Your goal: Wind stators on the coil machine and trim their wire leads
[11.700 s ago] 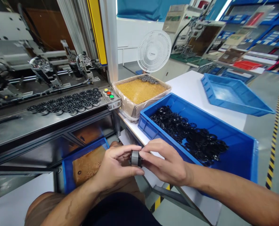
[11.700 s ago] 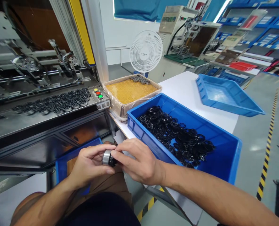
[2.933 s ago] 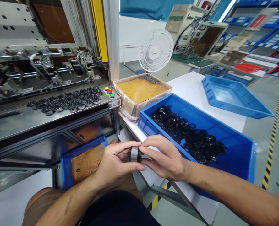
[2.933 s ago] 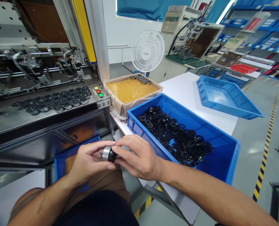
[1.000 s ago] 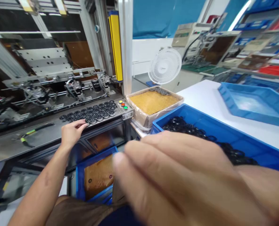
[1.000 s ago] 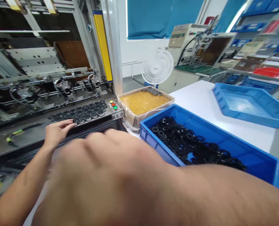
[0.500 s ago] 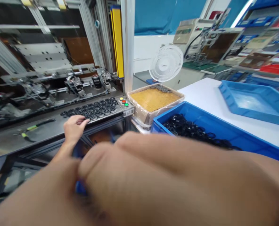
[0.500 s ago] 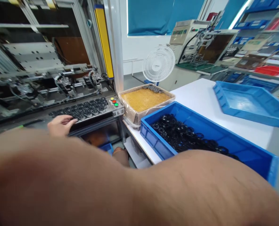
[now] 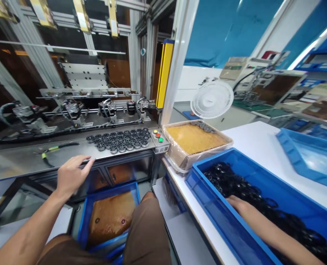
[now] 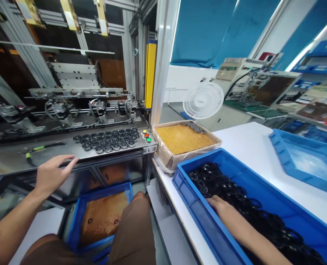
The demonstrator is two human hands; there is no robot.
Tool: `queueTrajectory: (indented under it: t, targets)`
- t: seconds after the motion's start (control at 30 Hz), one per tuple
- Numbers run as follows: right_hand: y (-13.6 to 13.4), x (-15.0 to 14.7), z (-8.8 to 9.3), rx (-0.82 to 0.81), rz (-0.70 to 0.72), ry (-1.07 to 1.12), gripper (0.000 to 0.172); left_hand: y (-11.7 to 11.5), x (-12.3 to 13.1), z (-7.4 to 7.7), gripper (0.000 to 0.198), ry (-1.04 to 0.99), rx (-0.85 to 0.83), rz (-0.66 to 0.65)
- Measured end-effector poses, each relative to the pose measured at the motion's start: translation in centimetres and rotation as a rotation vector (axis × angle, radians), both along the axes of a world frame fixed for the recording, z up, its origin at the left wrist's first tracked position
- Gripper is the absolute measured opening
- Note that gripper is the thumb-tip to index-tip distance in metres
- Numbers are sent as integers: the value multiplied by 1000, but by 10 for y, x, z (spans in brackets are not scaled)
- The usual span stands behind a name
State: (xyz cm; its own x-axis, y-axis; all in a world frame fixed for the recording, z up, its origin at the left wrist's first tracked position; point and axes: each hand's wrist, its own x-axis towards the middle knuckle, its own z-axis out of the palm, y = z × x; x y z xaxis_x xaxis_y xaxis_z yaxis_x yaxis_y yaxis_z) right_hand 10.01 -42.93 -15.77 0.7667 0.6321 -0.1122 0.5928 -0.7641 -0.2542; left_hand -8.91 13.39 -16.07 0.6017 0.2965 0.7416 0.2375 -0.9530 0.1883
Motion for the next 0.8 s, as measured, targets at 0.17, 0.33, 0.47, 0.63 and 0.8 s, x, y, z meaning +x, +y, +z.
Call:
queueTrajectory:
  t: [0.17,0.33,0.47,0.63,0.8]
  targets:
    - [22,-13,12,-146,-46,151,33,-38,56,39,24,-37,131,-205]
    - [18,-11,11,-182,-133,170,30,-123,170,98,32,242,208,-443]
    - [12,-11,13,-187,-159,183,13,-199,277,119,29,463,264,-568]
    - [8,-10,22,-205,-134,208,12,-272,380,104,34,709,251,-606]
    - [8,-15,29,-237,-123,245,18,-291,444,77,36,821,142,-531]
